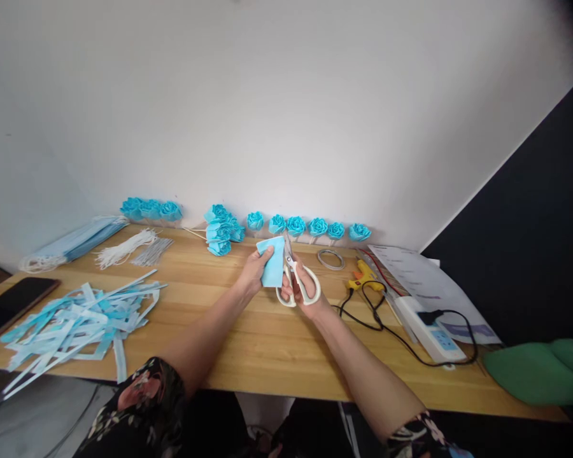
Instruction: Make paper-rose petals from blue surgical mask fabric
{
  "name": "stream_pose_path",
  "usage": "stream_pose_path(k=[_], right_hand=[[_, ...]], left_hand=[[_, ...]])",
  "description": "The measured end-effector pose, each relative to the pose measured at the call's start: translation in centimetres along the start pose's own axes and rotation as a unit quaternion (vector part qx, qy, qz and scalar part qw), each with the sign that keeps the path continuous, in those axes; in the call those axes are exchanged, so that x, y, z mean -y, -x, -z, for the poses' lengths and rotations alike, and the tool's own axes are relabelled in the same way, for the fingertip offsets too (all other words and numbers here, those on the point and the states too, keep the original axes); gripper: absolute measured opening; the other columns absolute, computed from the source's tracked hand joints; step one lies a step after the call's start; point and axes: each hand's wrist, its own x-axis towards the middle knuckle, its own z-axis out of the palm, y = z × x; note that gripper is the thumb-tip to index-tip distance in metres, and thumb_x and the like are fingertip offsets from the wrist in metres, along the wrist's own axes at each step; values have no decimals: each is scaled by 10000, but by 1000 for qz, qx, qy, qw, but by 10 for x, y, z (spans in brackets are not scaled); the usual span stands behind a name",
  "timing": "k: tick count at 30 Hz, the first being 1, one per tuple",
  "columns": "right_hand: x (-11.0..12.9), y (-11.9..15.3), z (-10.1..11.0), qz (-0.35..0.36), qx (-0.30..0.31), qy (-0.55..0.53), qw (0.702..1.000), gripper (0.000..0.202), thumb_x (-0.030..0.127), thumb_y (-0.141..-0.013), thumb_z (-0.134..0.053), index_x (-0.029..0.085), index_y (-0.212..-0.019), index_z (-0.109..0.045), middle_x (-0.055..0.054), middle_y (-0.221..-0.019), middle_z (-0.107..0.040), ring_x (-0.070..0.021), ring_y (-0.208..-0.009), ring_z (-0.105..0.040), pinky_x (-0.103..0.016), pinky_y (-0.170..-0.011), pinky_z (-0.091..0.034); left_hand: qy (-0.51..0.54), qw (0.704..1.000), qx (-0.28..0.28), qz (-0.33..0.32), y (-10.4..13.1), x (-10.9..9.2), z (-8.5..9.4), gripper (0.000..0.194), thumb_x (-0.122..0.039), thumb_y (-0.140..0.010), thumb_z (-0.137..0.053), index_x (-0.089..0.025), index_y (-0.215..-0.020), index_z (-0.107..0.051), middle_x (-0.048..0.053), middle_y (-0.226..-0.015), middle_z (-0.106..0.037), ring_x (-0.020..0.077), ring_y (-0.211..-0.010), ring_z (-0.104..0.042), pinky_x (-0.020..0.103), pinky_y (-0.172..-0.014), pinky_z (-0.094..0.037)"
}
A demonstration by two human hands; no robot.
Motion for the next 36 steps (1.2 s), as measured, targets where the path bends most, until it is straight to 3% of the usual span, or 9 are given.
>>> stream_pose_path(k=[10, 15, 20, 28, 36], right_hand=[[-4, 0, -2, 19, -9, 5, 1000, 552, 501, -834, -642, 288, -1297, -430, 74, -581, -509, -64, -407, -374, -172, -387, -338], [-4, 0, -1, 0, 1, -22, 1000, 484, 523, -811, -659, 272, -1193, -499, 74, -585, -512, -63, -416, -377, -182, -408, -371], [-4, 0, 0, -15, -1, -38, 999, 397, 582, -826, -602, 214, -975, -589, 29, -611, -573, -99, -474, -476, -246, -486, -462], [-6, -1, 3, -3, 12, -38, 999, 375, 564, -864, -555, 215, -993, -602, 27, -605, -568, -115, -473, -503, -256, -484, -463], [-2, -1, 3, -4, 36, -45, 998, 423, 601, -866, -520, 191, -779, -573, 14, -563, -535, -135, -493, -527, -259, -480, -449]], left_hand=[[12, 1000, -6, -1, -2, 1, 0, 441, -431, -587, -837, -132, -835, -628, 9, -674, -671, 120, -554, -591, 241, -551, -492], [21, 1000, -1, -2, -1, 1, 0, 435, -417, -592, -837, -135, -846, -625, 4, -668, -673, 119, -544, -592, 246, -560, -501], [-4, 999, 39, -9, 0, 4, 0, 416, -415, -650, -803, -132, -903, -633, 26, -670, -690, 137, -541, -619, 253, -555, -508], [-55, 992, 115, 6, 11, 7, -5, 464, -506, -719, -709, -131, -971, -607, -4, -481, -613, 155, -364, -558, 248, -392, -455], [-73, 986, 150, 12, 19, 5, -12, 444, -545, -711, -682, -155, -892, -570, 11, -465, -611, 208, -349, -576, 272, -321, -439]])
